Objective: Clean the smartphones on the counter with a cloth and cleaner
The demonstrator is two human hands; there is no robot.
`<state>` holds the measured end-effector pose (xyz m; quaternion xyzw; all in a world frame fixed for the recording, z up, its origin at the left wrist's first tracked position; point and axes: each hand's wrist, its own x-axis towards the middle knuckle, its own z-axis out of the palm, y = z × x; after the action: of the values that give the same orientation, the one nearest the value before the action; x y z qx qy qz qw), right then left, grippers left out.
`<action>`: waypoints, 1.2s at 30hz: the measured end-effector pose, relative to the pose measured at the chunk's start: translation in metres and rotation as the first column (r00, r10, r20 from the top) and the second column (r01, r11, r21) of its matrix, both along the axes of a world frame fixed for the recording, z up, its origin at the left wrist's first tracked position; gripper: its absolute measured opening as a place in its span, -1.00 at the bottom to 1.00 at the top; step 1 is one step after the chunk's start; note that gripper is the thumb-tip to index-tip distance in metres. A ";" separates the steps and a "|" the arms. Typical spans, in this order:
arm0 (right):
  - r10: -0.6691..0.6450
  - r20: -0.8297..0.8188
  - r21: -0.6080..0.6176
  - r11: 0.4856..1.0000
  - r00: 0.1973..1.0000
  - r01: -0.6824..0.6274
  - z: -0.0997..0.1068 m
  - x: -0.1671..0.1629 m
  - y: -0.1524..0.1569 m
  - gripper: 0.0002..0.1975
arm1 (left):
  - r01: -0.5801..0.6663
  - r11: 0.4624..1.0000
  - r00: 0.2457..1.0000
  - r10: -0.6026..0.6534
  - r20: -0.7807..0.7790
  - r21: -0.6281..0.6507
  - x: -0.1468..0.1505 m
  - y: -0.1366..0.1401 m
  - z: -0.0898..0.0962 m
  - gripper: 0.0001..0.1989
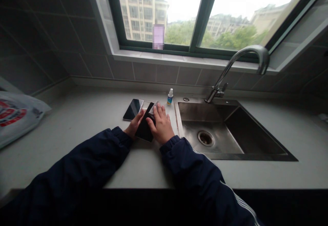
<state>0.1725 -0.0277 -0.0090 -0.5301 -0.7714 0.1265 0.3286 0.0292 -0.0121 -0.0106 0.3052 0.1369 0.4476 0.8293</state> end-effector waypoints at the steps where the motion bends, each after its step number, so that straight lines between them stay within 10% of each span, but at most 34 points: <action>1: 0.002 0.000 0.001 1.000 1.000 -0.002 0.000 0.000 0.000 -0.32 | -0.002 1.000 1.000 0.002 0.001 -0.002 0.000 0.000 0.000 -0.38; 36: 0.024 0.030 -0.029 0.999 0.999 -0.023 0.001 -0.003 -0.002 -0.36 | -0.105 0.994 0.994 0.105 0.016 -0.022 0.002 -0.002 0.006 -0.42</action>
<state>0.1700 -0.0301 -0.0080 -0.5277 -0.7805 0.1333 0.3075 0.0314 -0.0144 -0.0049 0.2850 0.1502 0.4916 0.8090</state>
